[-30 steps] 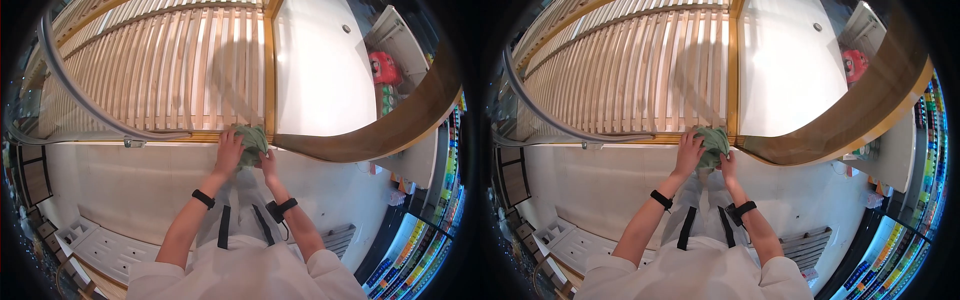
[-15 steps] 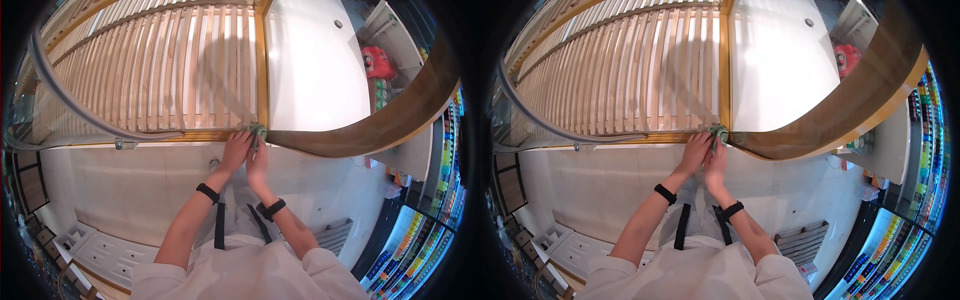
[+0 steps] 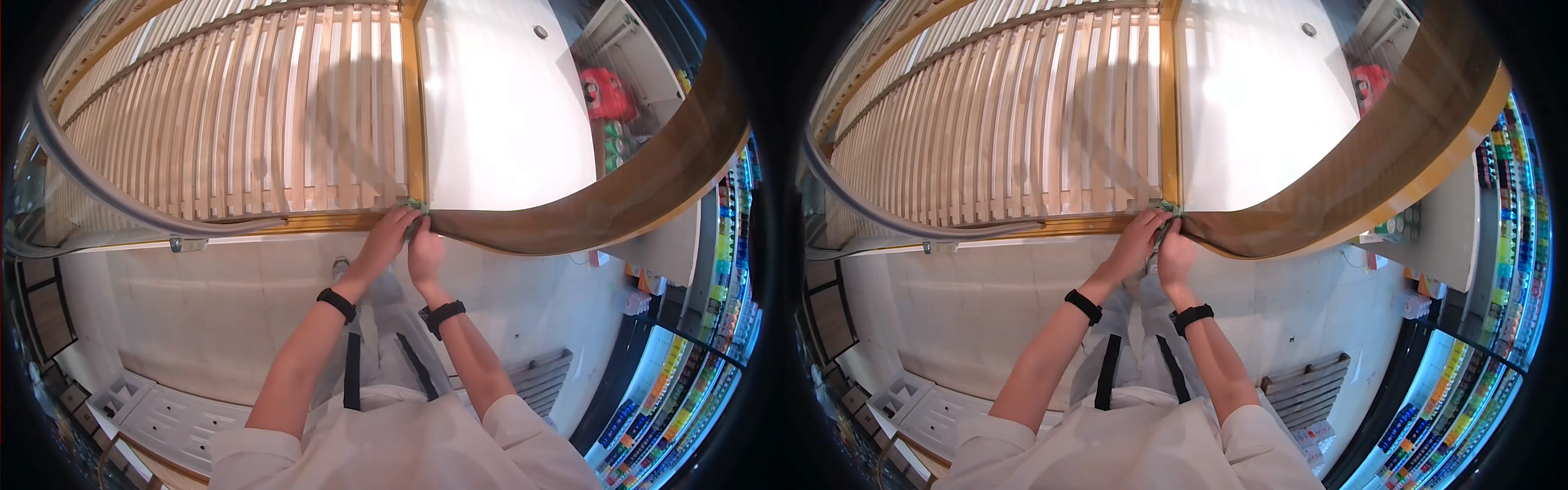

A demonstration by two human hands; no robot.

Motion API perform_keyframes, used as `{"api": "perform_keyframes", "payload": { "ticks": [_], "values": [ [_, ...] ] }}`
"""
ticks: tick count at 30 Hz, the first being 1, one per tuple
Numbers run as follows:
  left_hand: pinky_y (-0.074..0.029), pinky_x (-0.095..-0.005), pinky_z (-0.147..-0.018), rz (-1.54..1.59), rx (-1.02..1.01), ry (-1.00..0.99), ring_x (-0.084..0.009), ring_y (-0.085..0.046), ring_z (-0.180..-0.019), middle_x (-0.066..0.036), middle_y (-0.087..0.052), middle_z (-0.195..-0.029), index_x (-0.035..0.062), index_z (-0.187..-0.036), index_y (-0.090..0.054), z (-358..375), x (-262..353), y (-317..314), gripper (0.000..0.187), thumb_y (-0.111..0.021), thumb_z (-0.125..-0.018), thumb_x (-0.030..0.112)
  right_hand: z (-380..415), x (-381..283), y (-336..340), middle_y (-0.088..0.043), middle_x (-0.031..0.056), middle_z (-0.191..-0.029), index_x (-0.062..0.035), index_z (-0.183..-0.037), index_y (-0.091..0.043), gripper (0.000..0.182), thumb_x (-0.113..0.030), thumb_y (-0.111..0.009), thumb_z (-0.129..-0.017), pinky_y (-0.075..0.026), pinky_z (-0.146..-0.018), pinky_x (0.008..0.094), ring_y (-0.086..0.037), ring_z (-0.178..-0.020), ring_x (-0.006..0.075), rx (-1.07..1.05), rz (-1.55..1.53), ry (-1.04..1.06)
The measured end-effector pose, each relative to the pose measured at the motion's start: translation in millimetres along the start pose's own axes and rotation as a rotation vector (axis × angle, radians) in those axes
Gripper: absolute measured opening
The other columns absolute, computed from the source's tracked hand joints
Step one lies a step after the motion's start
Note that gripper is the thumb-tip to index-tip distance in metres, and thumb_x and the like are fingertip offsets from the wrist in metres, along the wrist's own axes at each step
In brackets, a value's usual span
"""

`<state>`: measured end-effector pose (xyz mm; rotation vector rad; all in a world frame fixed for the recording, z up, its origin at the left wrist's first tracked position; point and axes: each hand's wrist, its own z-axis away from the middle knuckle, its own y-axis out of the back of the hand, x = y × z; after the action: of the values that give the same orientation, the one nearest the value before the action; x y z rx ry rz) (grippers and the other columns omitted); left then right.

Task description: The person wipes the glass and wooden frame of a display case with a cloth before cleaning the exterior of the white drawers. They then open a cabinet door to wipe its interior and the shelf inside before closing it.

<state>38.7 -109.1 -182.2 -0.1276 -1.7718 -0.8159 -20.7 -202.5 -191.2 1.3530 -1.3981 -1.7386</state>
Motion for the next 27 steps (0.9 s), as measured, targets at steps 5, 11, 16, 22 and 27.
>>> {"api": "perform_keyframes", "payload": {
  "ticks": [5, 11, 16, 22, 27],
  "values": [
    [-0.046, -0.0343, -0.084, -0.124, -0.025, 0.013, -0.0265, -0.051, -0.103, -0.008, -0.054, -0.105, 0.0043, -0.104, -0.057, -3.8, -6.5, -10.4, 0.03, -0.056, -0.074, -0.002, 18.7, 7.8, -2.8, -0.06, 0.0151, -0.063, -0.0018, -0.119, -0.045, 0.035, -0.012, -0.052, -0.086, -0.045, -0.048, 0.0395, -0.06, -0.056, 0.0312, -0.107, -0.085, -0.031],
    [-0.045, -0.032, -0.088, -0.392, 0.033, -0.161, -0.0232, -0.049, -0.106, -0.007, -0.052, -0.108, 0.002, -0.107, -0.055, 8.3, 2.9, -14.2, 0.03, -0.054, -0.077, 0.007, 88.6, 31.4, 35.0, -0.061, 0.0102, -0.067, -0.01, -0.126, -0.041, 0.038, -0.014, -0.048, -0.089, -0.047, -0.055, 0.0386, -0.06, -0.058, 0.0278, -0.411, -0.446, -0.255],
    [-0.043, -0.0302, -0.091, -0.55, -0.077, -0.201, -0.0207, -0.047, -0.108, -0.006, -0.05, -0.107, 0.0001, -0.111, -0.052, 9.1, 1.8, -7.9, 0.034, -0.051, -0.077, 0.006, 103.1, 51.3, 57.8, -0.062, 0.0096, -0.069, -0.0054, -0.118, -0.049, 0.028, -0.011, -0.045, -0.09, -0.046, -0.055, 0.0301, -0.06, -0.057, 0.0167, -0.496, -0.458, -0.244],
    [-0.043, -0.0299, -0.088, -0.532, -0.204, -0.163, -0.0201, -0.047, -0.102, -0.006, -0.05, -0.105, -0.0001, -0.112, -0.052, 5.5, 0.8, -5.7, 0.037, -0.051, -0.076, 0.005, 79.8, 59.3, 72.8, -0.064, 0.0068, -0.069, -0.0061, -0.116, -0.051, 0.026, -0.012, -0.046, -0.091, -0.048, -0.056, 0.0262, -0.06, -0.057, 0.0124, -0.434, -0.516, -0.288],
    [-0.043, -0.03, -0.088, -0.499, -0.219, -0.189, -0.0207, -0.047, -0.101, -0.006, -0.05, -0.105, -0.002, -0.113, -0.052, 16.5, -3.8, 26.1, 0.039, -0.052, -0.074, 0.005, 69.9, 62.6, 81.9, -0.064, 0.007, -0.07, -0.006, -0.115, -0.052, 0.025, -0.012, -0.046, -0.091, -0.048, -0.056, 0.0254, -0.06, -0.058, 0.0116, -0.38, -0.567, -0.328]
  ]
}}
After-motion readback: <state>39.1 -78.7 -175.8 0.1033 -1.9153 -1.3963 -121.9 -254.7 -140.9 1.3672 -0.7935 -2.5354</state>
